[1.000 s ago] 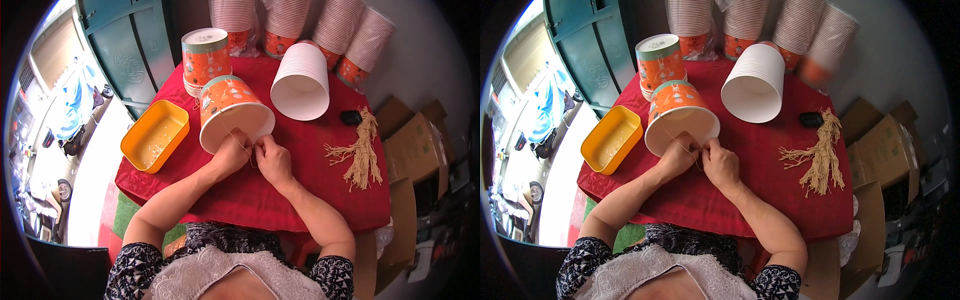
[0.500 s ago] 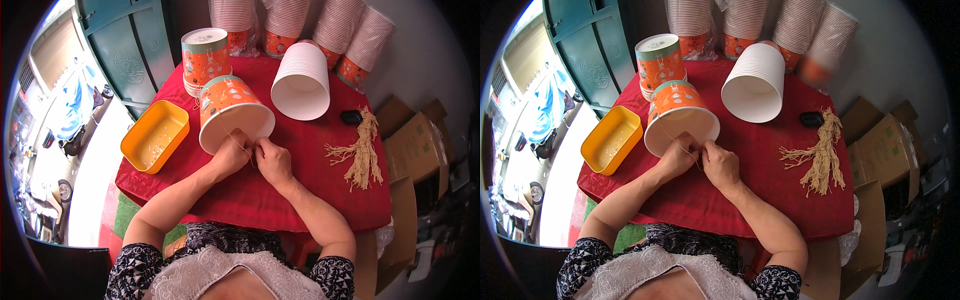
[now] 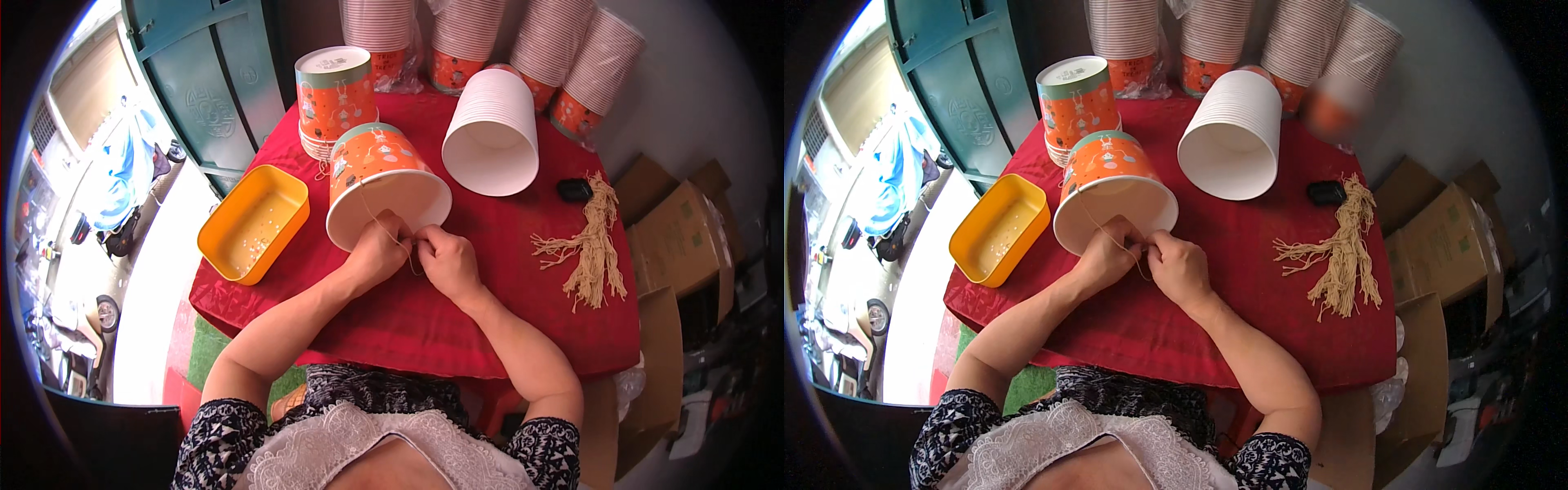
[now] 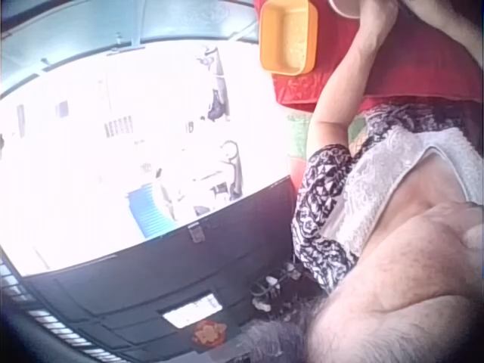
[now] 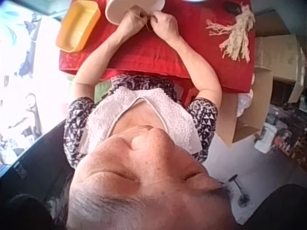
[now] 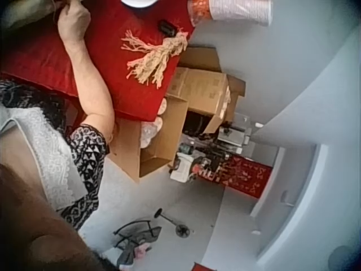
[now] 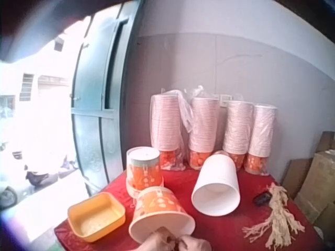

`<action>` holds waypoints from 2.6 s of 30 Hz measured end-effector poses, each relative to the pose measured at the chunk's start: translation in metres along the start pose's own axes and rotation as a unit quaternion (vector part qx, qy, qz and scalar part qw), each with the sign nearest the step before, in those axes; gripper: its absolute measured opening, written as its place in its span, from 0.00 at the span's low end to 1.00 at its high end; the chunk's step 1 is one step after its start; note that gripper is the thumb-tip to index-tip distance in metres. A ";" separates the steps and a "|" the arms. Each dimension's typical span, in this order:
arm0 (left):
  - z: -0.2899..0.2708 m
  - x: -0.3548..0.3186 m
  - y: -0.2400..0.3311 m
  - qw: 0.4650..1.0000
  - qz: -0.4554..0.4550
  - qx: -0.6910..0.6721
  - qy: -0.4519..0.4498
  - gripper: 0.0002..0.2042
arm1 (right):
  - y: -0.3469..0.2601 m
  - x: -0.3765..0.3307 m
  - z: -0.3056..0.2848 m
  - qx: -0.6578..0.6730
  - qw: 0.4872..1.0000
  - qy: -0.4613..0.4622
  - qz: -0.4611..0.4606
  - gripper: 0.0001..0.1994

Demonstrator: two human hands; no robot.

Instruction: The recorder is threading strings through holes in paper buckets to attach handles.

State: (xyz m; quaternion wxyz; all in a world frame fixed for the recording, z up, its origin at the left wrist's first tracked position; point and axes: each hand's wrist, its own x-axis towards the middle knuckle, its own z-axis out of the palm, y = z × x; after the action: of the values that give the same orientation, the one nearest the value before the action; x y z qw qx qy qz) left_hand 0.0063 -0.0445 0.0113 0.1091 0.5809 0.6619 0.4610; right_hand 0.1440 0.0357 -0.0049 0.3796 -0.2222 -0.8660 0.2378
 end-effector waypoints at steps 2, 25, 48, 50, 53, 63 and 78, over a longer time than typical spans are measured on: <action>0.000 0.000 0.000 1.000 -0.005 0.002 -0.006 0.03 | 0.002 0.002 -0.003 0.032 0.999 -0.022 0.035 0.03; 0.010 -0.005 -0.013 1.000 0.009 0.021 -0.018 0.04 | 0.002 0.010 -0.009 0.111 0.980 -0.072 0.149 0.07; 0.009 -0.008 -0.007 0.994 0.018 0.105 0.013 0.02 | 0.007 0.007 -0.019 -0.077 0.996 -0.030 0.045 0.06; 0.008 -0.007 -0.007 0.994 0.020 0.110 0.013 0.02 | 0.011 0.007 -0.019 -0.074 0.995 -0.037 0.048 0.06; 0.004 -0.007 -0.007 0.993 0.025 0.114 0.017 0.03 | 0.008 0.007 -0.021 -0.046 0.996 -0.049 0.065 0.08; 0.002 -0.011 -0.002 0.992 0.066 0.105 -0.021 0.02 | 0.021 0.017 -0.017 0.040 0.988 -0.046 0.141 0.17; -0.132 -0.031 0.081 0.967 -0.050 -0.198 0.154 0.26 | -0.008 0.036 -0.058 0.105 0.969 0.205 -0.092 0.13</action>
State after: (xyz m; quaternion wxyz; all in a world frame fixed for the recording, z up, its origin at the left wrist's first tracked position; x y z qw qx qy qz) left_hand -0.0195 -0.1432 0.1316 0.1416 0.4357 0.5941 0.6612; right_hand 0.1645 0.0643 0.0545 0.5905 -0.1447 -0.7566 0.2405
